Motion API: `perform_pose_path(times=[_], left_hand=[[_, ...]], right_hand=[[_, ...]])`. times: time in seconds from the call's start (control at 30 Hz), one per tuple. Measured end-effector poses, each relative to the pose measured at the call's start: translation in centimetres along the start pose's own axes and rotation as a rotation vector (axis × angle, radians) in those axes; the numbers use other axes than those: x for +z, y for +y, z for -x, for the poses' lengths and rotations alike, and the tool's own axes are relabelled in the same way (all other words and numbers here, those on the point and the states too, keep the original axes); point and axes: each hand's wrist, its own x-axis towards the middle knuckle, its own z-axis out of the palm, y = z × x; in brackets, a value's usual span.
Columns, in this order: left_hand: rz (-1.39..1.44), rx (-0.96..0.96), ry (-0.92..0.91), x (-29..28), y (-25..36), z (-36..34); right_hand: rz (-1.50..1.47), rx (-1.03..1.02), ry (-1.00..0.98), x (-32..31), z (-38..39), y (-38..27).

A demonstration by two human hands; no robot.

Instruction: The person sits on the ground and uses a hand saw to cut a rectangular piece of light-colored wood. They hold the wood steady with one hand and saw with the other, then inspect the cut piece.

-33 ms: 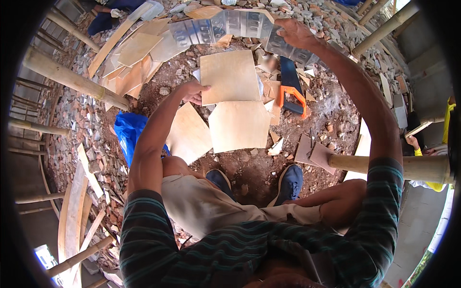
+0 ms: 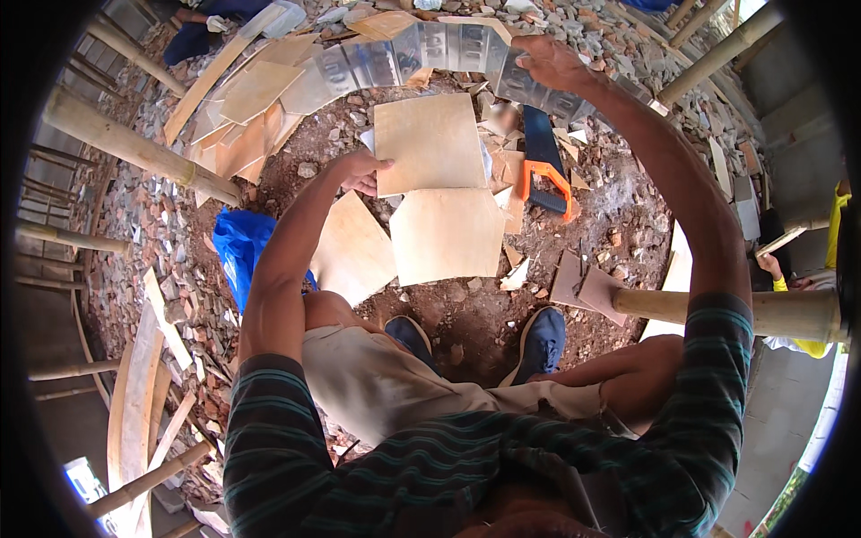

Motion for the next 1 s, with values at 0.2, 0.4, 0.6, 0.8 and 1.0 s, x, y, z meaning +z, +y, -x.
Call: perform_pose_path(times=[0.2, 0.4, 0.6, 0.8, 1.0], left_hand=[[-0.207, -0.003, 0.006, -0.2, 0.3, 1.0], [-0.685, -0.076, 0.217, -0.9, 6.0, 4.3], [-0.783, 0.423, 0.953, -5.0, 13.3, 8.7], [-0.93, 0.432, 0.7, -5.7, 13.3, 6.6], [-1.001, 0.321, 0.539, -6.1, 12.6, 4.7]], right_hand=[[0.299, 0.047, -0.296, 2.8, -1.3, -2.0], [0.337, 0.048, -0.278, 7.2, -2.1, -2.1], [0.445, 0.053, -0.266, 9.8, -2.4, -0.4], [0.367, -0.163, -0.244, 8.9, -2.5, 0.6], [0.398, 0.161, -0.399, 7.8, -2.8, -0.6]])
